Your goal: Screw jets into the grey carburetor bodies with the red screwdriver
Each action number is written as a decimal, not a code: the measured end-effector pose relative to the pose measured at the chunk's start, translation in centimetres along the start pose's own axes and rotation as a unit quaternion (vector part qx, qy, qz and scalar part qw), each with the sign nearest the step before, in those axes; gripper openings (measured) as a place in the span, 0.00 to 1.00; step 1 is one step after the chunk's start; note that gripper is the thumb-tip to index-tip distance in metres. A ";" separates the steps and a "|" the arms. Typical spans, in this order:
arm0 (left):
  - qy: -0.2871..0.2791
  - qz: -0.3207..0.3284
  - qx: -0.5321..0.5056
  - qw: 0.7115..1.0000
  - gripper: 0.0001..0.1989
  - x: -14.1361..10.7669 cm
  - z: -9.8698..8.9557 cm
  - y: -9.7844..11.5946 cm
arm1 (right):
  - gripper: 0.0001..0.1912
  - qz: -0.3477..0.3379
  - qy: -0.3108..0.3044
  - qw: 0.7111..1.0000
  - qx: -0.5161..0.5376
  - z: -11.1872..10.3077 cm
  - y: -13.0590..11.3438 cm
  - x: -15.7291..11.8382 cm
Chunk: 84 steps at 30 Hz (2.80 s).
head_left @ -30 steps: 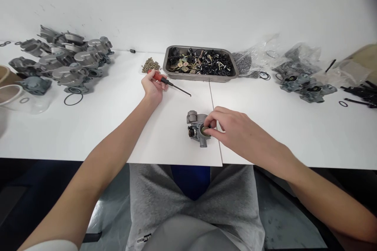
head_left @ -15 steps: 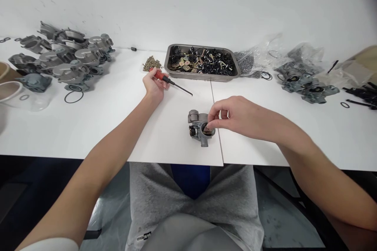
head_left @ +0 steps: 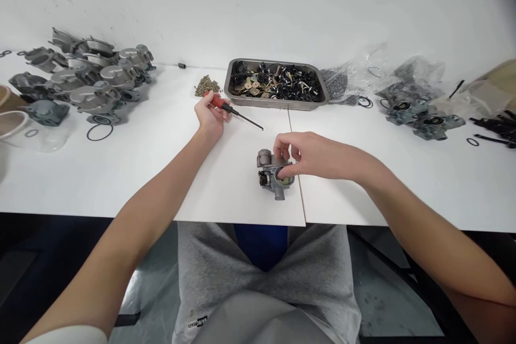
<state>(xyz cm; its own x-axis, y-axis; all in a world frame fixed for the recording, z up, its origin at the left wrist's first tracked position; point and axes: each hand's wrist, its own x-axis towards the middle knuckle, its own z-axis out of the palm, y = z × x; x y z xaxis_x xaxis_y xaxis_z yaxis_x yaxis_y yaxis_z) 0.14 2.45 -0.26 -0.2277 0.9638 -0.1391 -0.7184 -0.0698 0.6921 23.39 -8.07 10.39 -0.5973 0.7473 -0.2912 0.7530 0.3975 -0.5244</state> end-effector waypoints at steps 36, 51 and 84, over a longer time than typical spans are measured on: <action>-0.015 -0.012 0.040 0.999 0.14 -1.0 0.8 -0.5 | 0.07 -0.075 0.283 0.937 0.189 5.2 7.8 7.8; -0.040 0.014 0.062 0.997 0.16 -2.1 1.4 -0.6 | 0.05 -0.067 0.300 0.935 0.175 5.4 7.9 7.7; -0.082 0.154 0.190 0.966 0.25 -3.5 3.6 2.7 | 0.37 -0.135 -0.055 0.987 0.063 -3.7 7.3 1.5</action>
<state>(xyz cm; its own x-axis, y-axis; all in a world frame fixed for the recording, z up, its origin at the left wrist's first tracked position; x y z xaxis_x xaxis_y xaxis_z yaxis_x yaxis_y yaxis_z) 1.43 -0.17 4.64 -0.2617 0.9425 0.2080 -0.3323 -0.2904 0.8974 29.05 -2.11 9.05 -0.8032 0.5578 -0.2093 0.5264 0.4998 -0.6878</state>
